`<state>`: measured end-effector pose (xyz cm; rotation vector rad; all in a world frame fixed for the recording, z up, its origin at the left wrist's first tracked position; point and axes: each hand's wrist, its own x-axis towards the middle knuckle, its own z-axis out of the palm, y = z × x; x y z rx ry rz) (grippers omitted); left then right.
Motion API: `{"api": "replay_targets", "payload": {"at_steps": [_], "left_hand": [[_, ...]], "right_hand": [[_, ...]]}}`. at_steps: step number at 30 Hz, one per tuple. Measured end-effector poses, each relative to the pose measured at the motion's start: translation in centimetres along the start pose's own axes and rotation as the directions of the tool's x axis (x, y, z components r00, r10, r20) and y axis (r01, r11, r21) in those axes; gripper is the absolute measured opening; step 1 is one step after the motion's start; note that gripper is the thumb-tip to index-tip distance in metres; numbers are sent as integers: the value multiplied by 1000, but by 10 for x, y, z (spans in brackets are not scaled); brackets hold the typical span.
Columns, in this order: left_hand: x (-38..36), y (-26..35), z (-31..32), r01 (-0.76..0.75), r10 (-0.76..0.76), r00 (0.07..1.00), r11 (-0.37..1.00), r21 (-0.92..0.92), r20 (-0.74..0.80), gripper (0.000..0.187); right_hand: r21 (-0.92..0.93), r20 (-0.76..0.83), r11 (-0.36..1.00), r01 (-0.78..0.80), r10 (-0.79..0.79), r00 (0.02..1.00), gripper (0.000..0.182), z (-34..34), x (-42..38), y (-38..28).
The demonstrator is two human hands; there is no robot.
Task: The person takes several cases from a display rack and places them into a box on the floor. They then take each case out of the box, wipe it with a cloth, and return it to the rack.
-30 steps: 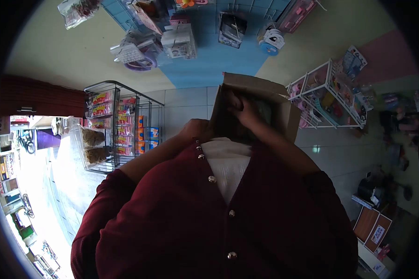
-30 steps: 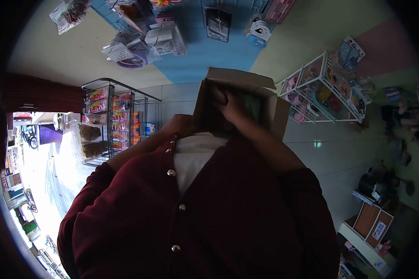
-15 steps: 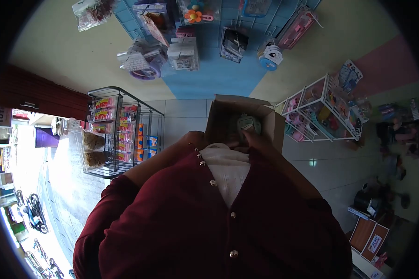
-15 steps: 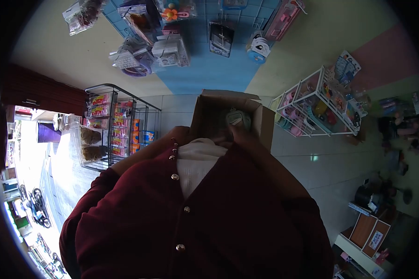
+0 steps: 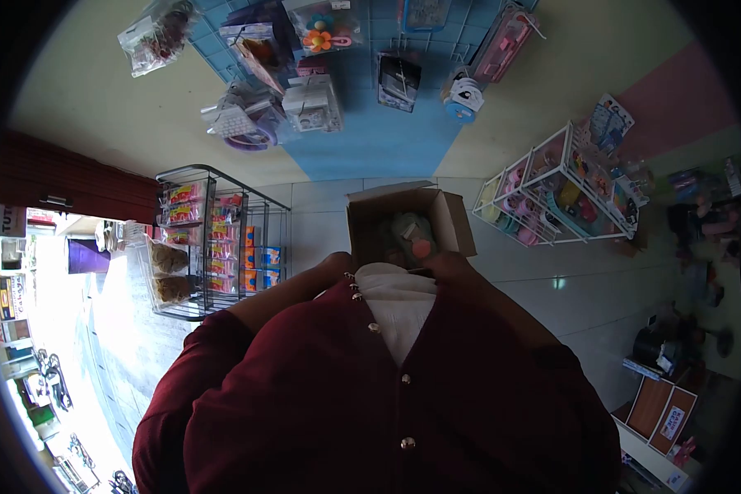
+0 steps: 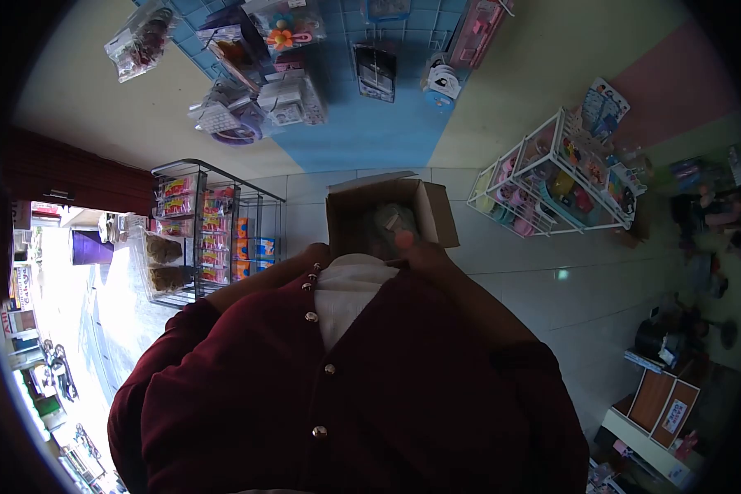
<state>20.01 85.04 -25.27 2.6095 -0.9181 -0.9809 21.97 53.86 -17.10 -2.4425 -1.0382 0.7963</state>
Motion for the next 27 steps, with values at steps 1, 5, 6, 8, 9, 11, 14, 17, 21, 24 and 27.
{"api": "replay_targets", "payload": {"at_steps": [1, 5, 6, 8, 9, 11, 14, 17, 21, 24, 27], "left_hand": [[1, 3, 3, 0, -1, 1000, 1000, 2, 30, 30], [14, 17, 23, 5, -5, 1000, 998, -65, 6, 31], [16, 26, 27, 17, -21, 999, 995, -95, -38, 32], [22, 50, 33, 26, -36, 996, 992, -126, -84, 33], [24, 65, 34, 15, -24, 995, 996, -92, -101, 32], [28, 93, 34, 7, -14, 992, 999, -53, -124, 32], [34, 132, 18, 43, -41, 989, 999, -11, 144, 31], [53, 139, 51, -46, 25, 983, 993, 112, 183, 30], [46, 156, 73, 42, -41, 988, 999, -2, 152, 32], [46, 155, 80, 19, -16, 991, 1000, -23, 136, 32], [45, 157, 58, 107, -82, 965, 990, -87, 249, 29]], "right_hand": [[-5, 10, 1000, 6, -6, 1000, 41, 16, -2, 14], [352, 30, 933, -82, 76, 997, 32, 38, -22, 41], [363, -12, 932, 3, 2, 1000, 29, 36, -32, 43], [576, 101, 762, -294, 290, 952, 31, 48, -47, 55], [655, 188, 625, -424, 409, 893, 32, 45, -59, 55], [422, 190, 818, -391, 342, 920, 30, 37, -84, 57], [43, 220, 974, -221, 206, 953, 28, 46, -104, 68], [39, 333, 877, -479, 441, 834, 36, 92, -114, 104], [114, 392, 838, -534, 456, 799, 46, 107, -132, 102], [151, 389, 830, -536, 449, 804, 54, 109, -136, 97], [197, 374, 824, -531, 438, 818, 63, 105, -139, 89]]}}
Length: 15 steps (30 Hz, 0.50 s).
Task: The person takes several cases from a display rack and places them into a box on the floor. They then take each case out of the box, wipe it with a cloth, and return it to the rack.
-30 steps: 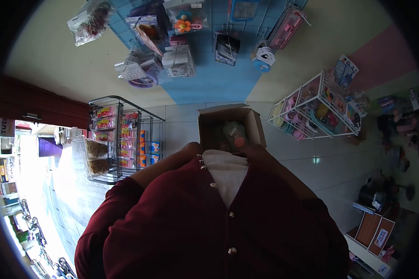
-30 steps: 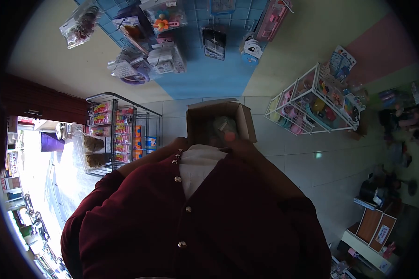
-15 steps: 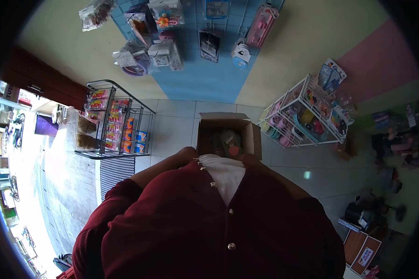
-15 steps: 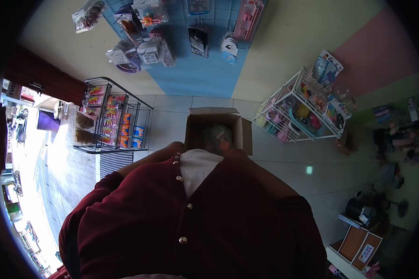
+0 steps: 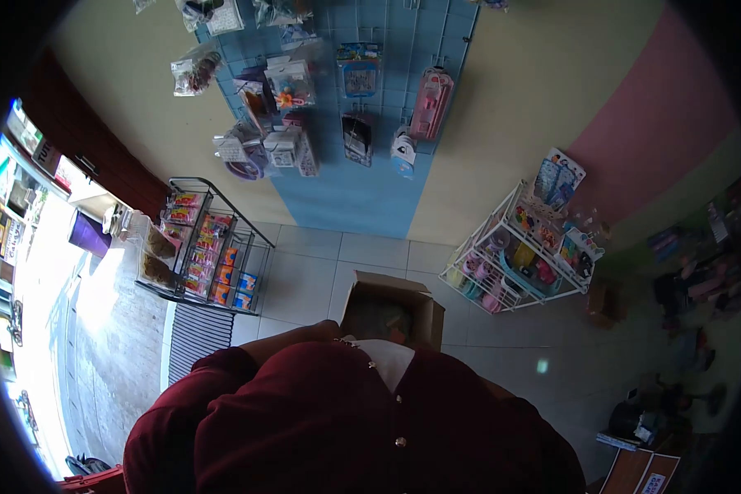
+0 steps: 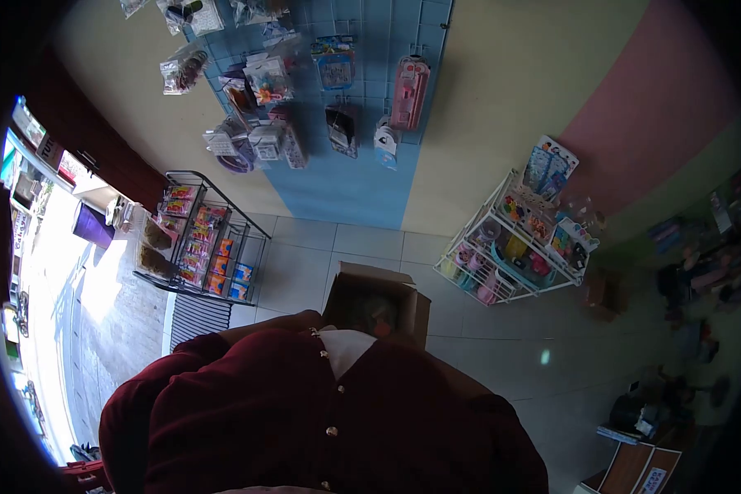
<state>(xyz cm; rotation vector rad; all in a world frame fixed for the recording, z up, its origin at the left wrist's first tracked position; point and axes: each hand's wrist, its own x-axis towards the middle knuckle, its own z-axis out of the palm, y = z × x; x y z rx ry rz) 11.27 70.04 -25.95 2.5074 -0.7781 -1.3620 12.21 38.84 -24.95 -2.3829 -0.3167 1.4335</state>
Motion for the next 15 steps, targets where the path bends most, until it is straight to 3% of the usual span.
{"api": "replay_targets", "payload": {"at_steps": [9, 11, 12, 13, 14, 15], "left_hand": [[-40, -16, -24, 28, 21, 976, 975, 221, -215, 19], [-52, -16, -30, 86, -11, 966, 955, 283, -257, 17], [-67, -4, -42, 177, -107, 961, 946, 271, -254, 14], [-77, -5, -53, 87, -15, 966, 959, 271, -257, 18], [-107, 16, -79, 62, -19, 962, 987, 149, -272, 23], [-105, 8, -74, 6, 28, 920, 996, 85, -391, 28]], "right_hand": [[256, -67, 952, 166, -154, 986, 90, -34, -19, -66], [301, -171, 930, 213, -167, 971, 97, -48, -20, -92], [333, -236, 913, 234, -159, 959, 100, -55, -15, -105], [319, -309, 912, 259, -158, 938, 103, -60, -5, -115], [277, -367, 916, 289, -177, 913, 106, -60, 6, -122], [115, -462, 921, 372, -282, 841, 94, -57, 36, -117]]}}
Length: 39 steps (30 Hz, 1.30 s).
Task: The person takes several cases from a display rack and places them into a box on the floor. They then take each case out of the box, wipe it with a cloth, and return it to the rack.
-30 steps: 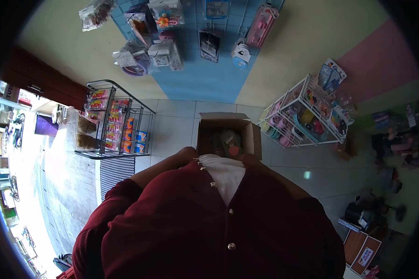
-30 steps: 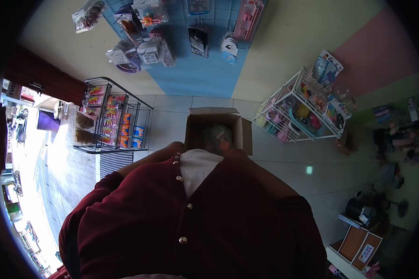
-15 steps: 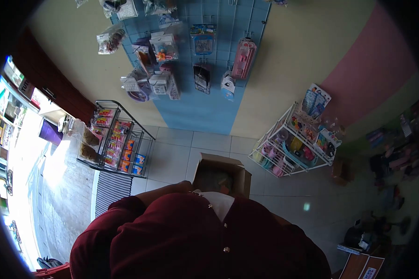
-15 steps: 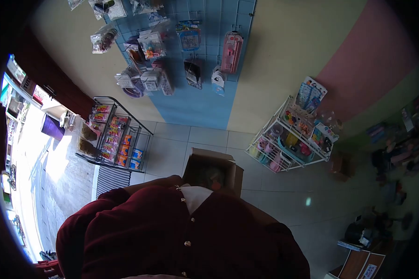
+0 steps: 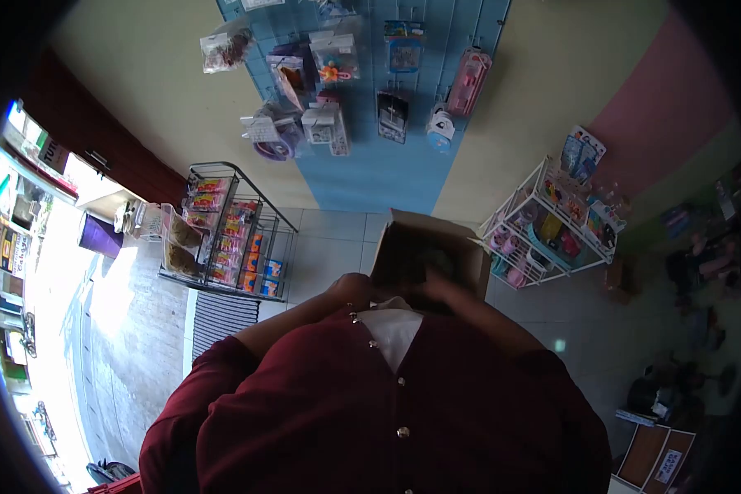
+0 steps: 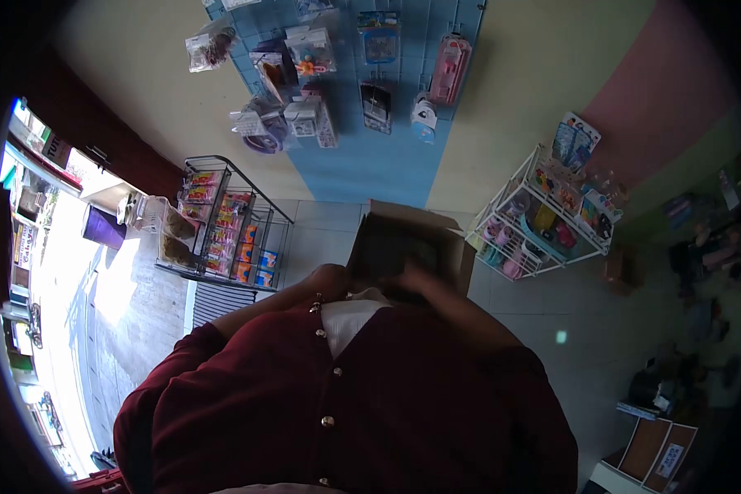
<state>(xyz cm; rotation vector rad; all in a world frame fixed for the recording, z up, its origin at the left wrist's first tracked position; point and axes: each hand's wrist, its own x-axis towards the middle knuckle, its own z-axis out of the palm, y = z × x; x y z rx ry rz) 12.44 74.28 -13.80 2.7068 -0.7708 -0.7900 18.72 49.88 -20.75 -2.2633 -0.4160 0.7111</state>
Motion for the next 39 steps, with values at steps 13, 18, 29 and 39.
{"api": "replay_targets", "payload": {"at_steps": [13, 18, 29, 39], "left_hand": [[-80, -8, -28, -79, 66, 989, 992, -93, -136, 29], [-70, -31, 19, -105, 104, 994, 994, 34, 27, 26], [-42, -31, 87, 71, -56, 995, 980, -185, 84, 30], [70, -58, 176, 431, -337, 860, 882, -192, 384, 33]], "right_hand": [[48, 443, 999, -18, -5, 896, 70, 16, -41, -122], [57, 512, 996, 63, -83, 855, 64, 50, -58, -92], [-125, 427, 992, 12, 43, 903, 56, 48, -63, -81], [118, -104, 988, 95, -82, 991, 30, 100, 23, 53]]}}
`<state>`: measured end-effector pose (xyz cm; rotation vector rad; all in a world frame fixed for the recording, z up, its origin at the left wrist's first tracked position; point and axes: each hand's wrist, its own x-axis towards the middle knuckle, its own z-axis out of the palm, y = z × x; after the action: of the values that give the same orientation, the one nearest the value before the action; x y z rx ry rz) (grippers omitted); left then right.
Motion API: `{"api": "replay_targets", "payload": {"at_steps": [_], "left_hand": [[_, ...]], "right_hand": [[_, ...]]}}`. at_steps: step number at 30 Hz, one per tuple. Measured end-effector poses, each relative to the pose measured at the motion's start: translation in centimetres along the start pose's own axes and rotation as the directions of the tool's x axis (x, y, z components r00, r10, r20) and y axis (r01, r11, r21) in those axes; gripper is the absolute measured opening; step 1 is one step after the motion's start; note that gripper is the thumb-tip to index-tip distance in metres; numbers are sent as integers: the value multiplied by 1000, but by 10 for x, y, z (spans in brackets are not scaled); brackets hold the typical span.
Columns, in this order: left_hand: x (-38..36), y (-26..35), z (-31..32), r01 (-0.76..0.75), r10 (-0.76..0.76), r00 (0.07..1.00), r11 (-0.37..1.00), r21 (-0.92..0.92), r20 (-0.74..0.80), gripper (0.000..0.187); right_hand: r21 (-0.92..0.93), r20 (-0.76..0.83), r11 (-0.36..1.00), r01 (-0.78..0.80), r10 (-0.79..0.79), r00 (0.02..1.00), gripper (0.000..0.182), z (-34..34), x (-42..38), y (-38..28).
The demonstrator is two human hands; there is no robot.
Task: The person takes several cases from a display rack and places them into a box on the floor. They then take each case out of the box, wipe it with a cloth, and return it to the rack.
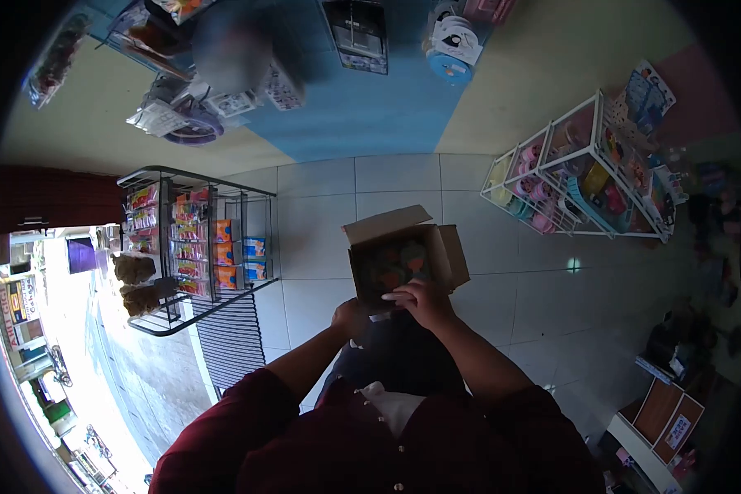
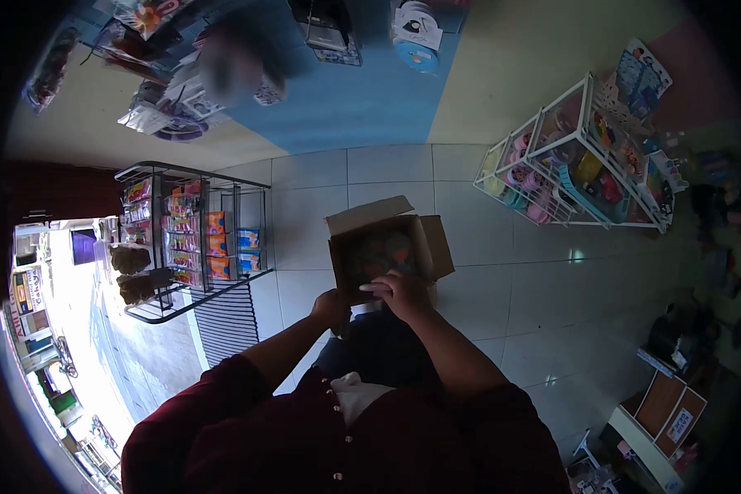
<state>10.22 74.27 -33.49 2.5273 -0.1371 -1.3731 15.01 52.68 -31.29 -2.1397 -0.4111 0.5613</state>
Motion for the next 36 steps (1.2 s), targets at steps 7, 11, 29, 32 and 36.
{"api": "replay_targets", "payload": {"at_steps": [7, 11, 29, 32, 36], "left_hand": [[186, -36, 37, 36, -49, 998, 965, 260, 42, 63], [261, -67, 62, 47, -56, 998, 957, 285, 26, 53], [163, 31, -110, 476, 362, 871, -455, -752, 331, 31], [54, 59, -186, 244, 554, 833, -333, -911, 21, 31], [-104, 104, -316, -430, 390, 847, 100, -897, -362, 48]], "right_hand": [[945, -142, 292, -147, 771, 621, 44, 15, 65, 127], [998, 47, -19, -55, 821, 569, 41, 10, 53, 168], [951, -36, -271, 149, 380, 924, 56, -94, 18, 60], [948, -43, -299, 110, 220, 974, 63, -141, 13, -14], [934, -27, -356, -20, -128, 991, 77, -189, -8, -123]]}}
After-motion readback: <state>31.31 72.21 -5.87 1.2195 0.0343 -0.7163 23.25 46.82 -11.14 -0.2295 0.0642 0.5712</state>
